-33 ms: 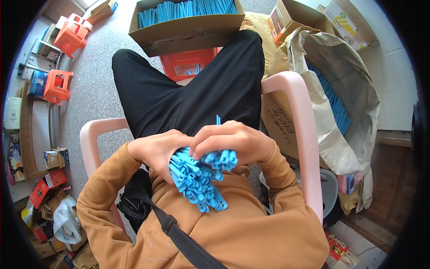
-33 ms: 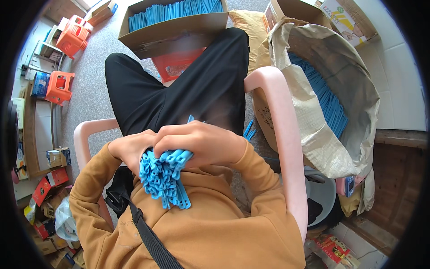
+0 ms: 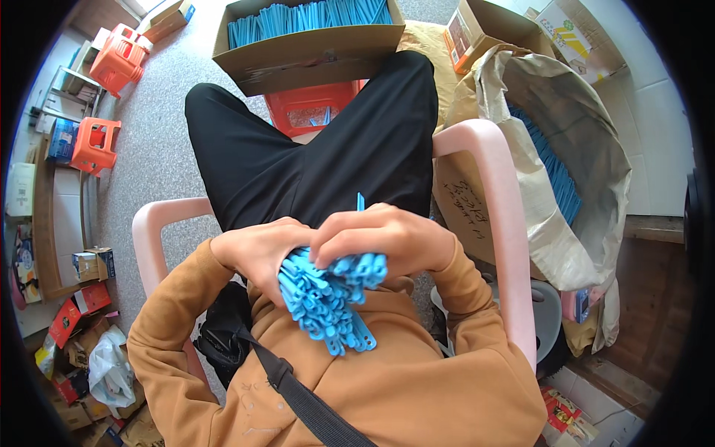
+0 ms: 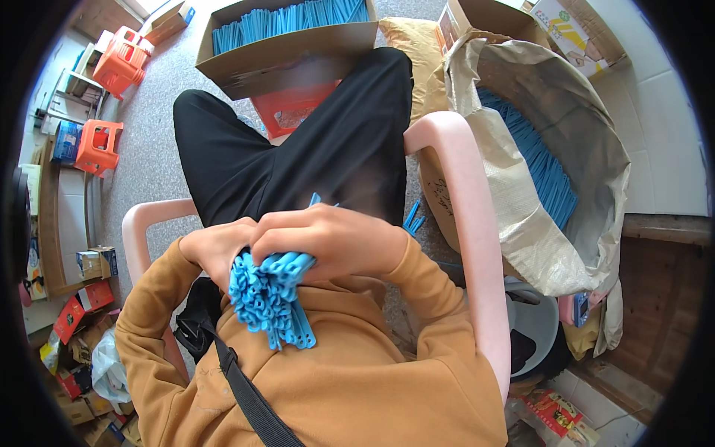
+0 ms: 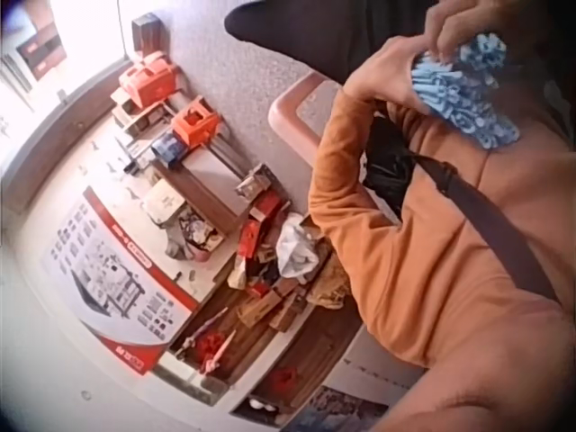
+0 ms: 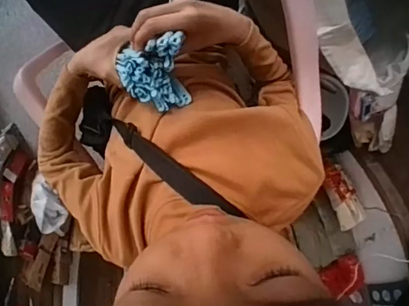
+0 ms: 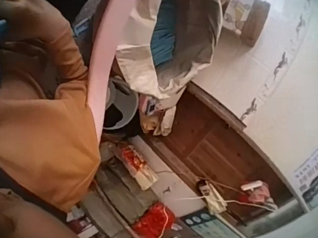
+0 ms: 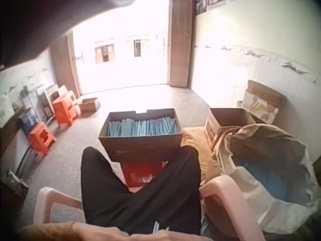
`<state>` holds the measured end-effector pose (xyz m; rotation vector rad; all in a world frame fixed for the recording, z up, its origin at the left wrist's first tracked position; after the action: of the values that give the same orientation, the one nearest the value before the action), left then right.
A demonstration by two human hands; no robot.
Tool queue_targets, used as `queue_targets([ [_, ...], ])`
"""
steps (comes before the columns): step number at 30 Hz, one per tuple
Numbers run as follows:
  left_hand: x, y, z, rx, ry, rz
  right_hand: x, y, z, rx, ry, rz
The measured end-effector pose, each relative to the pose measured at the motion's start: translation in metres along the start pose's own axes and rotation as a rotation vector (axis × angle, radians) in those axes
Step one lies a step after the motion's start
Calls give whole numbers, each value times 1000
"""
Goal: Manually sorting bundles of blue plastic components and placing them into a cardboard box.
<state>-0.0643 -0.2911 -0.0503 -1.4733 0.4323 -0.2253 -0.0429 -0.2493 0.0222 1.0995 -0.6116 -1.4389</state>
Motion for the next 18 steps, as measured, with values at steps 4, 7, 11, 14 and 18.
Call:
queue_targets([
  [4, 2, 25, -18, -91, 12, -126, 13, -7, 10, 41, 10, -40],
  [7, -1, 18, -15, -51, -14, -185, 13, -7, 7, 35, -39, -99],
  [11, -8, 13, -7, -105, -119, -214, -2, -9, 0, -70, -155, -97],
  [14, -3, 13, -7, -114, -14, -195, -6, -11, -3, -83, -176, -79],
  [18, -2, 15, -6, -147, -41, -193, -17, -13, -6, -7, -209, -39],
])
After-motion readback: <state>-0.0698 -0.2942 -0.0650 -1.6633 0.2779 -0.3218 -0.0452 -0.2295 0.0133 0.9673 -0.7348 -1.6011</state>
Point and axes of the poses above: each hand's wrist, its own z-axis towards the middle knuckle, its own x-axis out of the palm, y = z × x, the point moved 10 cm from there along z, towards the middle knuckle, and after that the axes turned 10 degrees about x, right-handed, at the moved point
